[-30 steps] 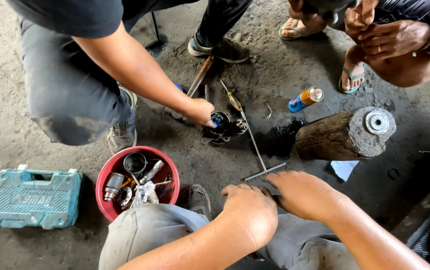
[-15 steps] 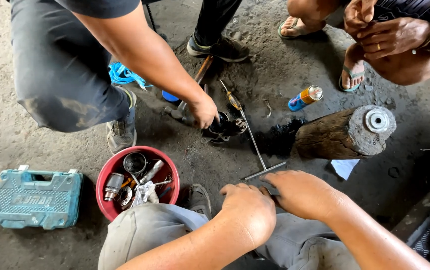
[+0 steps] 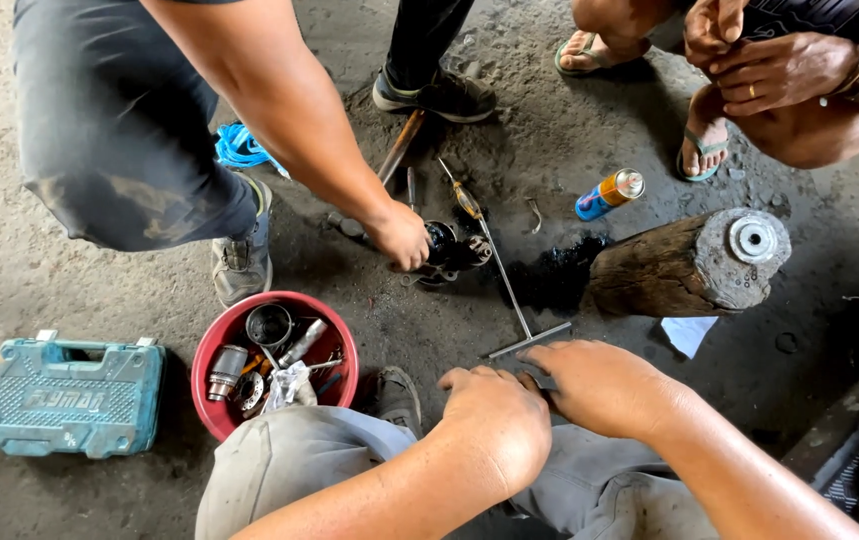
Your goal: Disassembling and cleaning a mechanical component using hand tools.
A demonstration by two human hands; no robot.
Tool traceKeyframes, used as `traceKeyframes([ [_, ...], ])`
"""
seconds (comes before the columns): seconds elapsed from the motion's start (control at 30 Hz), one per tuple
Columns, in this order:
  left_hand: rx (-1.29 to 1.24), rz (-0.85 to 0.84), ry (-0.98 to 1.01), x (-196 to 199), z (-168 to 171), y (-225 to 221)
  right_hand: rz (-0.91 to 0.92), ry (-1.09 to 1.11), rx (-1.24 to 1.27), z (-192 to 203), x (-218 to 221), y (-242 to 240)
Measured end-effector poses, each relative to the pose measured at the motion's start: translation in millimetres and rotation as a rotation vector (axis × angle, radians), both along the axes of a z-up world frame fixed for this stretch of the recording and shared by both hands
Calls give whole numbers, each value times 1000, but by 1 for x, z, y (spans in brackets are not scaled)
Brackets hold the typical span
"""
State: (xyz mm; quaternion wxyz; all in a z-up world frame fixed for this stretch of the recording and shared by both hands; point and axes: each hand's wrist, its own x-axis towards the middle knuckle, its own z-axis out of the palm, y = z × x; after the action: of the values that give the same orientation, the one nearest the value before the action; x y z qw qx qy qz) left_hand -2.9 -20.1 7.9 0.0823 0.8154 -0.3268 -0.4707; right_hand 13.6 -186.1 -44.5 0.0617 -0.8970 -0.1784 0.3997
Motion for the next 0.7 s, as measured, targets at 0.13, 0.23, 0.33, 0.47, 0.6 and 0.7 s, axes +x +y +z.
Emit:
traceKeyframes([
  [0.13, 19, 18, -11, -2, -3, -3, -4, 13, -3, 1, -1, -1],
  [0.23, 17, 69, -60, -7, -8, -4, -4, -10, 76, 0, -1, -3],
  [0.33, -105, 135, -181, -6, -4, 10, -10, -24, 82, 2, -1, -4],
  [0.47, -342, 434, -347, 13, 71, 74, 8, -90, 192, -38, -1, -34],
  [0.6, -810, 857, -598, -11, 120, 153, -74, -23, -28, -17, 4, -23],
  [0.7, -365, 1209, -488, -40, 98, 210, -114, -41, -181, -25, 0, -33],
])
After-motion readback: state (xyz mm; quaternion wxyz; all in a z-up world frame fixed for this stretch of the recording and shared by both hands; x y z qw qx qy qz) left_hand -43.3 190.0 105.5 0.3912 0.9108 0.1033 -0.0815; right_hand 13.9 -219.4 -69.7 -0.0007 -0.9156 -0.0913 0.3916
